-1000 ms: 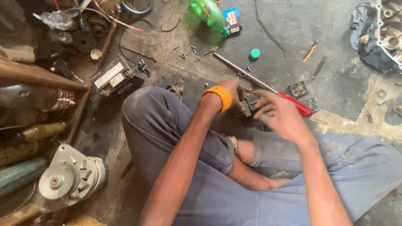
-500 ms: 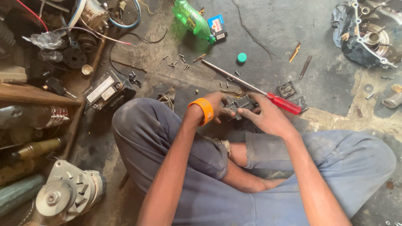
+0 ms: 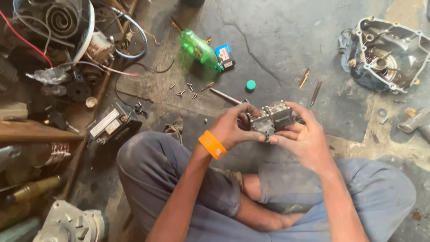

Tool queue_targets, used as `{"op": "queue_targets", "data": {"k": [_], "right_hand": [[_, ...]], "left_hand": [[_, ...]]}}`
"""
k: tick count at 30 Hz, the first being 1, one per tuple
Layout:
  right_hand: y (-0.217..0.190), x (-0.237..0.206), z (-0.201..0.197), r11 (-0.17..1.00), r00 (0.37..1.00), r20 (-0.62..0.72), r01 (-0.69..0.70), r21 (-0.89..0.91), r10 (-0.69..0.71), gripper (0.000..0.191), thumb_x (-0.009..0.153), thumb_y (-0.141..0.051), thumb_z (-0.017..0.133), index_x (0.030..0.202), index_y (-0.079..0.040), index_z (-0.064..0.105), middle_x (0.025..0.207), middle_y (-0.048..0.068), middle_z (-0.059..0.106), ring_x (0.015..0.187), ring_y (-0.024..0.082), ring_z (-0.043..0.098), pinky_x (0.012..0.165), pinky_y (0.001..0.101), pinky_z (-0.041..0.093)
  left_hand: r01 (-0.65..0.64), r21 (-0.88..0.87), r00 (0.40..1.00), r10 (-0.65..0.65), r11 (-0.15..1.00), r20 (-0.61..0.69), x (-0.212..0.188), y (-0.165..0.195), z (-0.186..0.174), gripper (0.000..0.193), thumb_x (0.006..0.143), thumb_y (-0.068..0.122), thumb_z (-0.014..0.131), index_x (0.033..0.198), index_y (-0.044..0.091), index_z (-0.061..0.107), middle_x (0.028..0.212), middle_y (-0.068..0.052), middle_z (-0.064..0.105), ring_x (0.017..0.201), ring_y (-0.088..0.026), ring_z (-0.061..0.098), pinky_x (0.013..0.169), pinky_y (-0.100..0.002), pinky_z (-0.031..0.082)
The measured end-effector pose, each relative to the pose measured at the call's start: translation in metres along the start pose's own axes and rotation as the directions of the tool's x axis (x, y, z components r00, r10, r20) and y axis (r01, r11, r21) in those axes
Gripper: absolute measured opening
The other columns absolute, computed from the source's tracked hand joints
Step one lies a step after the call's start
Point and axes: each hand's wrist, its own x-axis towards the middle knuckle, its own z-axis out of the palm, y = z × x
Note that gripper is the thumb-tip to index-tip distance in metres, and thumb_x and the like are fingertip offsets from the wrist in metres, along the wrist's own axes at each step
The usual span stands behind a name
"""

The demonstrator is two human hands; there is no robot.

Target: The person sits cross-legged on the workshop floor and uses a red-handled screwdriver to unscrew fasteners from a small metal engine component. They hold the part, remove screws, set small brackets and screws aside on the floor, and continue unscrewing other fasteners on the part.

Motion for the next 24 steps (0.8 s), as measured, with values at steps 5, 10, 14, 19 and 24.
{"op": "queue_targets", "data": {"k": [5, 10, 14, 19, 24], "right_hand": [[0.001, -0.004, 0.001, 0.982, 0.984, 0.008, 0.179, 0.051, -0.18, 0.085, 0.076, 0.01, 0.077, 0.151, 0.001, 0.037, 0.134, 0.02, 0.06, 0.115, 0.025, 0.067, 0.096, 0.038, 0.061], [0.004, -0.005, 0.0, 0.988, 0.988, -0.022, 0.154, 0.023, -0.154, 0.084, 0.078, 0.004, 0.079, 0.15, 0.0, 0.037, 0.131, 0.021, 0.063, 0.115, 0.025, 0.068, 0.097, 0.0367, 0.06], [0.003, -0.009, 0.002, 0.989, 0.988, -0.062, 0.141, -0.054, -0.145, 0.083, 0.079, -0.008, 0.083, 0.148, 0.0, 0.038, 0.129, 0.021, 0.064, 0.114, 0.024, 0.069, 0.092, 0.0345, 0.061], [0.0, -0.011, 0.003, 0.993, 0.99, -0.092, 0.097, -0.069, -0.103, 0.084, 0.078, -0.017, 0.085, 0.146, -0.002, 0.038, 0.125, 0.021, 0.067, 0.111, 0.024, 0.071, 0.087, 0.033, 0.061], [0.0, -0.011, 0.004, 0.989, 0.991, -0.076, 0.104, -0.107, -0.112, 0.083, 0.079, -0.014, 0.084, 0.146, -0.002, 0.036, 0.127, 0.021, 0.066, 0.113, 0.024, 0.071, 0.09, 0.0334, 0.061]], "left_hand": [[-0.064, -0.019, 0.995, 0.062, 0.998, -0.078, -0.008, 0.024, 0.002, 0.058, 0.067, 0.028, 0.093, 0.118, 0.01, 0.073, 0.086, 0.002, 0.063, 0.08, -0.009, 0.063, 0.071, -0.026, 0.055], [-0.03, -0.064, 0.999, 0.028, 0.997, -0.038, -0.005, 0.02, 0.001, 0.055, 0.07, 0.028, 0.092, 0.12, 0.011, 0.076, 0.081, 0.004, 0.061, 0.075, -0.006, 0.057, 0.068, -0.025, 0.05], [-0.023, -0.141, 1.0, 0.02, 0.99, -0.023, -0.004, 0.015, 0.002, 0.053, 0.072, 0.026, 0.091, 0.12, 0.01, 0.076, 0.082, 0.006, 0.057, 0.074, -0.004, 0.054, 0.067, -0.023, 0.047], [-0.017, -0.187, 1.0, 0.017, 0.982, -0.001, -0.002, 0.01, 0.003, 0.052, 0.073, 0.025, 0.091, 0.121, 0.009, 0.077, 0.083, 0.007, 0.056, 0.075, -0.003, 0.052, 0.066, -0.021, 0.045], [-0.008, -0.243, 1.0, 0.009, 0.97, 0.002, 0.001, 0.004, 0.006, 0.053, 0.073, 0.022, 0.091, 0.121, 0.008, 0.075, 0.091, 0.006, 0.06, 0.08, -0.005, 0.057, 0.069, -0.022, 0.049]]}}
